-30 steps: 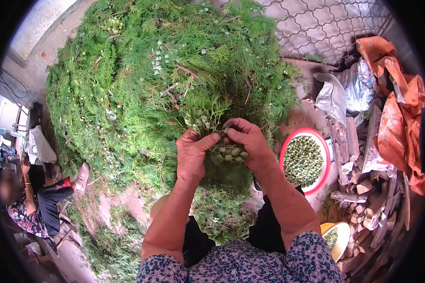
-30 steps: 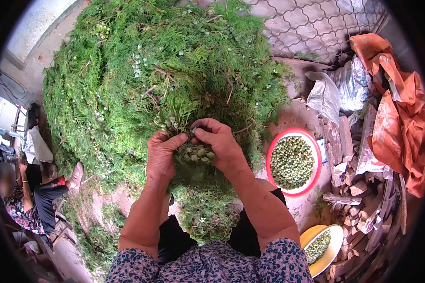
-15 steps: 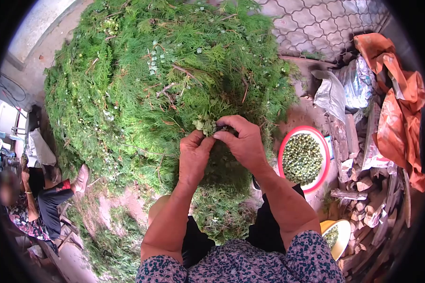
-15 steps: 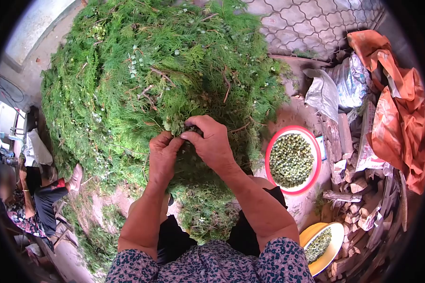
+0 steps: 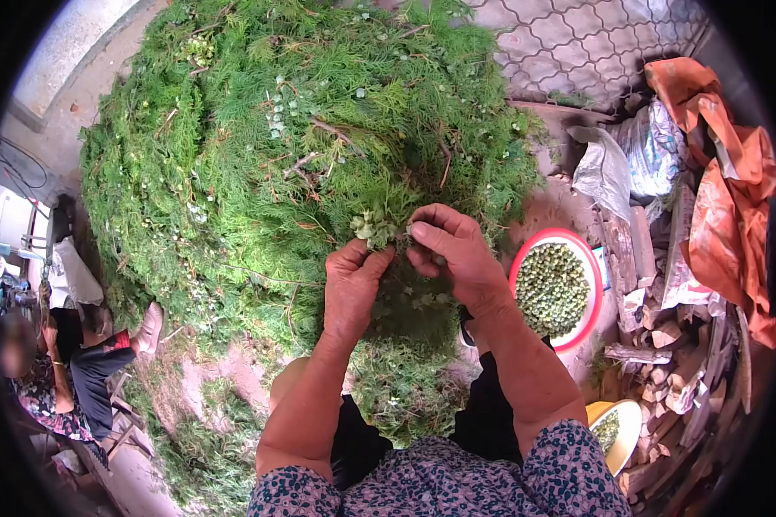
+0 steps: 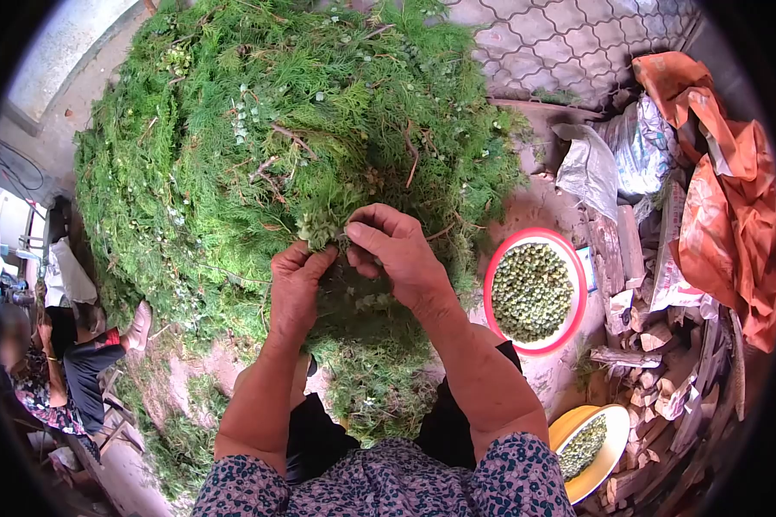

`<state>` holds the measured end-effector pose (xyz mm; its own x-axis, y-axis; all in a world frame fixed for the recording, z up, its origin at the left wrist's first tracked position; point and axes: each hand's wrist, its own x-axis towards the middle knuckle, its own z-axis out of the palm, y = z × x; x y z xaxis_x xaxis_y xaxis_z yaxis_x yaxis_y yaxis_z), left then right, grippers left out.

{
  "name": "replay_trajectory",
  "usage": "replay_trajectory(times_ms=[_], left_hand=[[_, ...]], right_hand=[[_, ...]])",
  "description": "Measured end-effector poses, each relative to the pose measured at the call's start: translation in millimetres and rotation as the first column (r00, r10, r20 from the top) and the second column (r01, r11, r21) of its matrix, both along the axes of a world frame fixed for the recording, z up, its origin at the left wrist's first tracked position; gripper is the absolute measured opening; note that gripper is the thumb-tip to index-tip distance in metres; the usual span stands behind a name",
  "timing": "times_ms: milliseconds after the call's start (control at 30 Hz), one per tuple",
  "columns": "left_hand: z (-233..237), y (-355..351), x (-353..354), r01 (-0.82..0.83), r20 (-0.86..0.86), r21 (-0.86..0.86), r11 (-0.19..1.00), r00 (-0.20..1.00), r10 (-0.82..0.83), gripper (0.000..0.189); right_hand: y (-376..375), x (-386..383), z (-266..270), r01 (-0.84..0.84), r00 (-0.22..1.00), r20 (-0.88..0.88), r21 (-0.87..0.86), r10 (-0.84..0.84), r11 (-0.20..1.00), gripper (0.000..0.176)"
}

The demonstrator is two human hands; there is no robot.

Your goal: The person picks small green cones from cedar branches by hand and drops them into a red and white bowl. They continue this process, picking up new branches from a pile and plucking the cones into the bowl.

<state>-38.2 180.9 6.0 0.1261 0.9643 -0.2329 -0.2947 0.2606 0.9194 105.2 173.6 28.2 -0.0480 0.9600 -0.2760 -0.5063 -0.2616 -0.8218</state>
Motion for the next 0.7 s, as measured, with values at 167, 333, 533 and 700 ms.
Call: replay_trajectory(times_ms=[167, 333, 533, 700], left_hand=[[-15, 4, -6, 0.087, -0.092, 0.066, 0.994, 0.992, -0.081, 0.013], [-10, 2, -5, 0.132, -0.194, 0.163, 0.978, 0.976, -0.1, 0.015], [-9, 2, -7, 0.174, -0.258, 0.22, 0.96, 0.959, -0.115, 0.013], [-8, 1, -6, 0.172, -0.336, 0.279, 0.945, 0.939, -0.071, 0.01]], right_hand=[[-3, 2, 0, -0.059, 0.993, 0.114, 0.147, 0.043, 0.987, 0.016], [-4, -10, -9, -0.037, 0.885, 0.45, 0.324, -0.119, 0.945, 0.022], [-4, -11, -8, -0.027, 0.862, 0.5, 0.219, -0.088, 0.975, 0.021], [0, -11, -23, -0.058, 0.735, 0.628, 0.434, -0.255, 0.899, 0.018]])
